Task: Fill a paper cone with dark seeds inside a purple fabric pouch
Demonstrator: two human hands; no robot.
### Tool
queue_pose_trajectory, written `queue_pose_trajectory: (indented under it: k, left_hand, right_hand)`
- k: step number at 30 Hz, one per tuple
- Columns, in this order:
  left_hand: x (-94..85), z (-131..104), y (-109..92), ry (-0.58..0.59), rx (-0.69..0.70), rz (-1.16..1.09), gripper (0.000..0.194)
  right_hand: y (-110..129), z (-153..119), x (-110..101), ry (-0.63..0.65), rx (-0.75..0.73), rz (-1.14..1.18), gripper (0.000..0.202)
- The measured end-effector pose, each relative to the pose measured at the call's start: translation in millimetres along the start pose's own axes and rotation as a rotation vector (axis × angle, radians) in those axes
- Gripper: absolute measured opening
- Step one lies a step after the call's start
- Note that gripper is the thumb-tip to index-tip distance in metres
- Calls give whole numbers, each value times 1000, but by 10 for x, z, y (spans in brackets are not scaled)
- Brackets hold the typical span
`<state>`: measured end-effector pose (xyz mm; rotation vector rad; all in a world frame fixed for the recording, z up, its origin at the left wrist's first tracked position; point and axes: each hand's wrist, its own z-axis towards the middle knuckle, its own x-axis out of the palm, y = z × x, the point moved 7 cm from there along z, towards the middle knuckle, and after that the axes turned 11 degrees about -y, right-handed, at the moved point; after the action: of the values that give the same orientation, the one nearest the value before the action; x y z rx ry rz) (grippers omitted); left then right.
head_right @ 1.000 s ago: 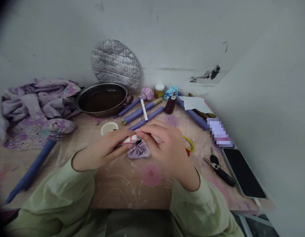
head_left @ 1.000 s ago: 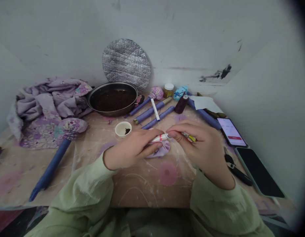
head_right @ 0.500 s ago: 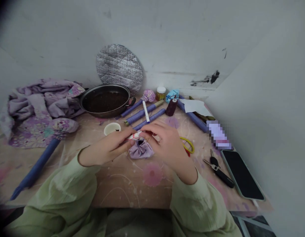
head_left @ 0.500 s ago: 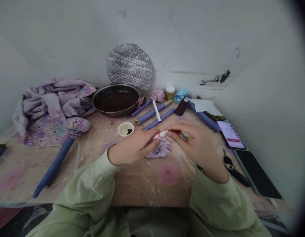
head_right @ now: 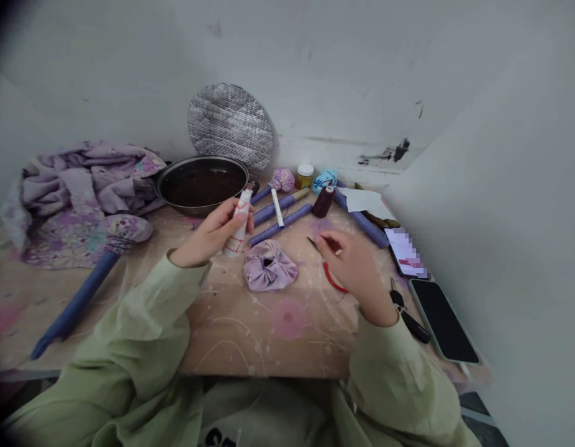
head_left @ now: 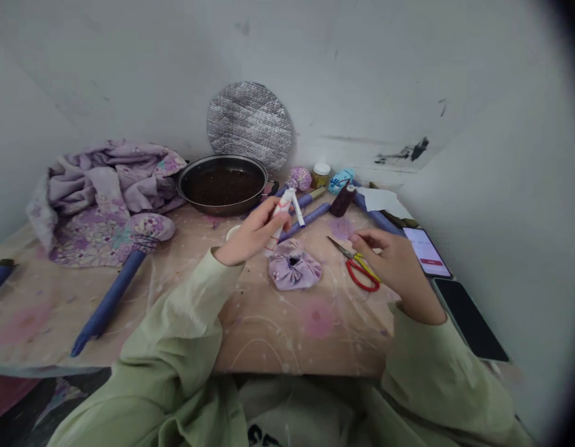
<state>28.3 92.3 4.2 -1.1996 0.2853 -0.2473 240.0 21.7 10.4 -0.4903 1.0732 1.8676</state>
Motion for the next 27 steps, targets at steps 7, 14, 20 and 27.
queue_pose_trajectory:
  k: [7, 14, 20, 27]
  left_hand:
    - [-169, 102, 291, -306, -383, -596, 9]
    - [-202, 98, 378, -342, -543, -627, 15]
    - [-232, 109, 296, -245, -315, -257, 21]
    - [38, -35, -27, 28, 78, 315, 35]
  right_hand:
    - [-703, -290, 213, 307, 115, -289, 25]
    - [-1343, -614, 436, 435, 282, -368, 21]
    - [-1351, -670, 546, 433, 373, -230, 9]
    - [-1072, -723, 410, 380, 466, 222, 27]
